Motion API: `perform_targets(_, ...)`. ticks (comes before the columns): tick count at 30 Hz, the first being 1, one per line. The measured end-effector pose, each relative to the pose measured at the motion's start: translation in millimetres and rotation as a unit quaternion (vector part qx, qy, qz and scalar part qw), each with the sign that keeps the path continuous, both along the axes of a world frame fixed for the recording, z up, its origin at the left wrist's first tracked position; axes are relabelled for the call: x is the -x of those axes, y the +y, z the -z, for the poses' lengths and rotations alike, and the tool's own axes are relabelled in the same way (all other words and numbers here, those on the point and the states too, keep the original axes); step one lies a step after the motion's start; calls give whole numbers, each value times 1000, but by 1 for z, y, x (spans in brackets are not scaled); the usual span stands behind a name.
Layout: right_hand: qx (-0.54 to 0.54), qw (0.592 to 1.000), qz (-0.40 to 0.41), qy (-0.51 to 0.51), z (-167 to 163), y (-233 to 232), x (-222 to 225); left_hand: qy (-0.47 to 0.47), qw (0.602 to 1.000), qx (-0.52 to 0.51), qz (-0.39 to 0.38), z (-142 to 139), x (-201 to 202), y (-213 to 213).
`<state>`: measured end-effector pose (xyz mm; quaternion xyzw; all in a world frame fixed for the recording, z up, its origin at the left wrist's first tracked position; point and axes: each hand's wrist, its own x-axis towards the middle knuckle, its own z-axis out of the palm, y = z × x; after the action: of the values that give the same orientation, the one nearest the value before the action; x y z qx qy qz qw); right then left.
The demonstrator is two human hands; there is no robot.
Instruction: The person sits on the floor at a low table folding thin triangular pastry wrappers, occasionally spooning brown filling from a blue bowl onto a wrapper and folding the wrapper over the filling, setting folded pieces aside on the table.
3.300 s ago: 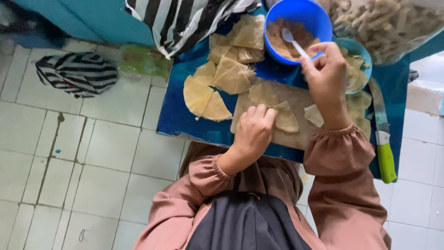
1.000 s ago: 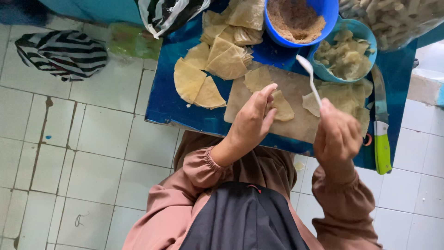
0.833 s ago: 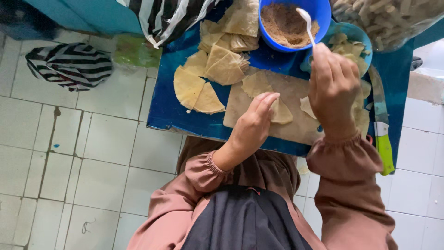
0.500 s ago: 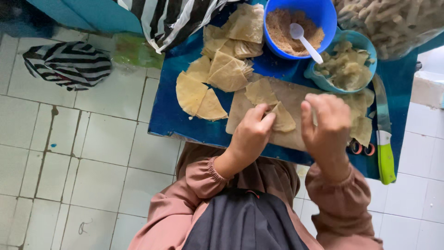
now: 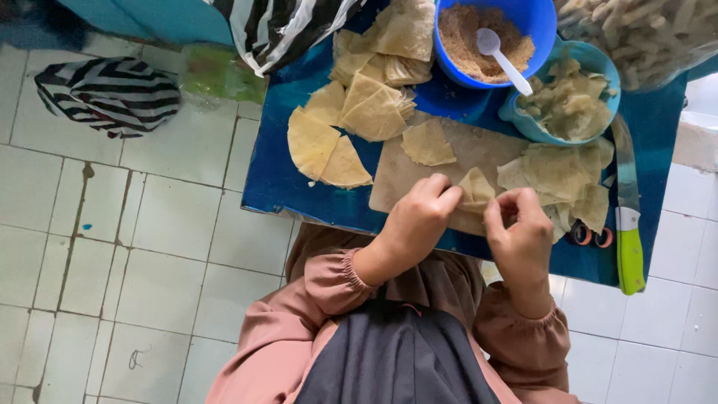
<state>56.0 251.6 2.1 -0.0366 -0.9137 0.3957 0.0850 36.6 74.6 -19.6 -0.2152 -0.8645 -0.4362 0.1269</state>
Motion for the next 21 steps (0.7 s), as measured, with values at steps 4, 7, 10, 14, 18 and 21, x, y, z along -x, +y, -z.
perform_targets(4,191,981,26,-21,0,13,-9,8,1000,20,10,1,-2,6)
perform_targets(7,266,964,16,-4,-1,17,-14,9,999,39,4,5,1,9)
perform_targets(10,234,972,0,14,2,12,-13,-2,998,68,-6,7,6,12)
perform_targets(14,148,987,-53,44,11,4,1,1,996,86,-33,5,13,17)
perform_targets(18,151,988,-32,2,18,2,0,10,998,37,-40,-1,14,14)
perform_targets(21,194,981,-25,17,21,2,-4,22,1000,-2,-11,-4,16,10)
